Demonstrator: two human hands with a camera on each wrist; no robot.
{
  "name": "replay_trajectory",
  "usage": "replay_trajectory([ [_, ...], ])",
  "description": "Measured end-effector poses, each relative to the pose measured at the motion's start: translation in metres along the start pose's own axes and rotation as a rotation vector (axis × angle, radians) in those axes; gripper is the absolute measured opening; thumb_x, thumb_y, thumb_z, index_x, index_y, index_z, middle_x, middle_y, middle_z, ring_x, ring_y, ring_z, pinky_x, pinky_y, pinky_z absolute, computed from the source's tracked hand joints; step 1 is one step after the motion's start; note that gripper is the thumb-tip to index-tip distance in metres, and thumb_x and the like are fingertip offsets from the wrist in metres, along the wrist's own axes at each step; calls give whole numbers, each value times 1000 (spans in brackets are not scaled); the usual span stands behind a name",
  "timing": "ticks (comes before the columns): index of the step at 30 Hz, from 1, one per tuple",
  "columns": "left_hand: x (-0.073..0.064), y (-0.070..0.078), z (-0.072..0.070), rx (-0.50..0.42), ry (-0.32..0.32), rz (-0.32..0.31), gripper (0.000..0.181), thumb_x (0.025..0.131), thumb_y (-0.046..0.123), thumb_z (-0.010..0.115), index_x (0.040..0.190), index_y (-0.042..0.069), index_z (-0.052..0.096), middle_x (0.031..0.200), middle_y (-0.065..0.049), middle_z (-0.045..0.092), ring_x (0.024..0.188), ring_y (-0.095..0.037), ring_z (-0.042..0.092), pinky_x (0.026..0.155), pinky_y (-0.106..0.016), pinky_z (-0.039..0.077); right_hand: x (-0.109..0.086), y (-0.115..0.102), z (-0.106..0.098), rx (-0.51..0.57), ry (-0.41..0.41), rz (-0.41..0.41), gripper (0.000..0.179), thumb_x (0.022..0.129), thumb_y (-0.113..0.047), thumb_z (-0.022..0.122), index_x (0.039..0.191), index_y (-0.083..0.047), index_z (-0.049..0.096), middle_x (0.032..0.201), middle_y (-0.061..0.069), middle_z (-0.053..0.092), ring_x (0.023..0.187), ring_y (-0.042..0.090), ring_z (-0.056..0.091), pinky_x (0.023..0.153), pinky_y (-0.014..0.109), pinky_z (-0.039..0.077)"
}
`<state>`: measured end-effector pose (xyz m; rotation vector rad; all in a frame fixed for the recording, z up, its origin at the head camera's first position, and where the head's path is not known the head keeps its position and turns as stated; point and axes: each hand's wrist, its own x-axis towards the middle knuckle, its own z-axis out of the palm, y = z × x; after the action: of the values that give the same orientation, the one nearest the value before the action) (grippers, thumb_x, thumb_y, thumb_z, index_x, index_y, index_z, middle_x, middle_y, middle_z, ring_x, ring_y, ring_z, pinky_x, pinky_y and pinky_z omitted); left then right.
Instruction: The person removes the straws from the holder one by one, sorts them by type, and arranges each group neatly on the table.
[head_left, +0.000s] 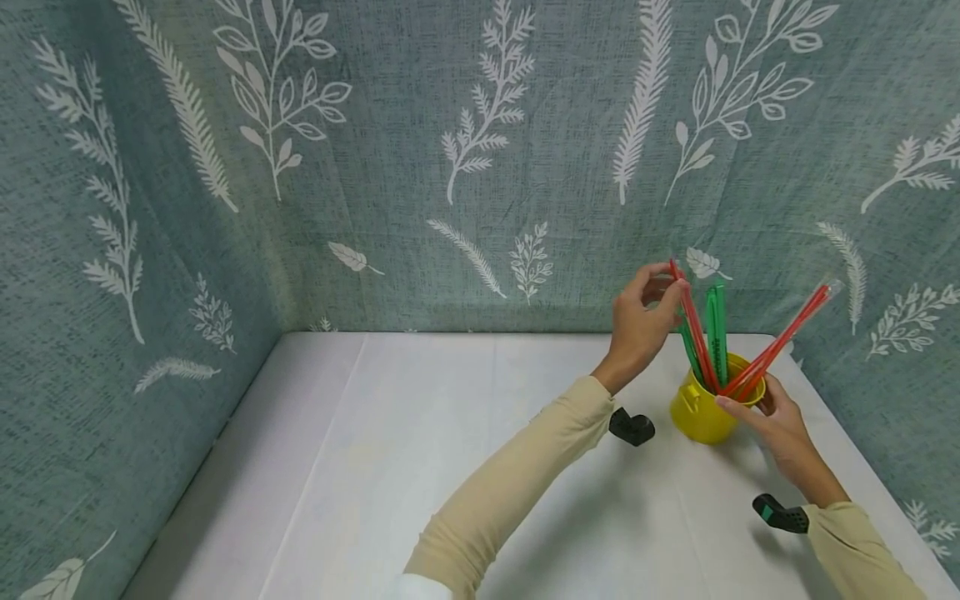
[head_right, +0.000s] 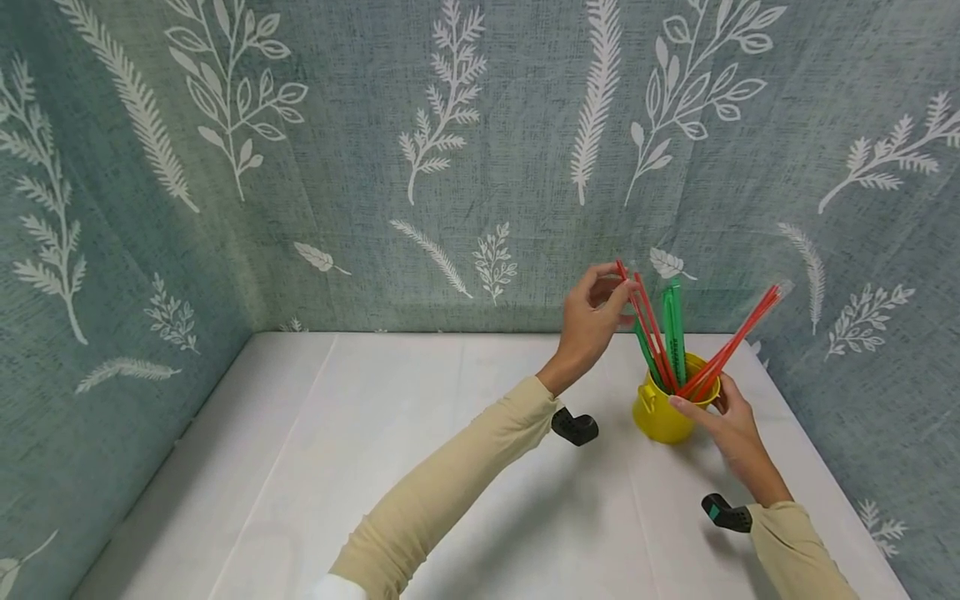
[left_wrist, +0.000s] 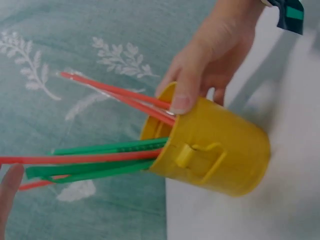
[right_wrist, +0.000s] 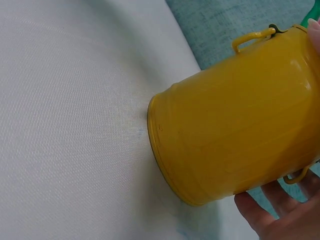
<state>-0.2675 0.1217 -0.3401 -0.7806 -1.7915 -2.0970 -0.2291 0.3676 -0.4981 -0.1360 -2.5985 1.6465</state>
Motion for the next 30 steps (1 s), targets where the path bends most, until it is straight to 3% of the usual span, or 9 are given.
replay_trajectory([
  [4, 0, 22, -5, -43, 23, 42, 25, 96, 1, 52, 121, -4, 52, 104, -25, 60, 91, -35, 61, 66, -27, 59, -2, -3, 2, -7, 9, -2, 84, 87, -47, 64, 151, -25, 14, 152, 13, 22, 138, 36, 19, 105, 67, 21],
  [9, 4, 36, -12, -72, 79, 95, 25, 95, -2, 52, 120, -6, 51, 101, -28, 60, 88, -37, 61, 64, -32, 60, -15, -29, 5, 9, -17, -20, 81, 91, -41, 61, 152, -18, 12, 152, 17, 20, 137, 38, 18, 106, 68, 18],
  [17, 6, 42, -20, -112, 125, 125, 26, 94, -2, 53, 120, -8, 51, 99, -31, 58, 84, -45, 57, 62, -39, 60, -16, -29, 6, -6, -1, 2, 82, 90, -45, 62, 152, -20, 13, 151, 17, 21, 137, 38, 18, 106, 68, 19],
  [20, 6, 42, -23, -86, 133, 118, 26, 95, -1, 53, 120, -8, 51, 99, -29, 58, 83, -43, 58, 60, -37, 60, -17, -28, 6, -14, 2, 15, 82, 90, -45, 61, 152, -24, 12, 153, 15, 19, 138, 38, 16, 106, 68, 18],
  [27, 7, 43, -32, -39, 160, 112, 27, 96, -1, 52, 121, -9, 50, 99, -29, 59, 82, -39, 58, 58, -38, 60, -22, -37, 8, 6, -4, -6, 82, 92, -40, 61, 152, -17, 11, 152, 21, 18, 137, 42, 16, 105, 70, 17],
  [30, 8, 45, -35, -19, 170, 113, 27, 96, 0, 52, 121, -8, 51, 99, -29, 59, 81, -39, 59, 57, -38, 59, -22, -37, 9, -12, 9, 11, 79, 91, -41, 61, 152, -22, 13, 152, 15, 22, 138, 37, 18, 106, 68, 20],
])
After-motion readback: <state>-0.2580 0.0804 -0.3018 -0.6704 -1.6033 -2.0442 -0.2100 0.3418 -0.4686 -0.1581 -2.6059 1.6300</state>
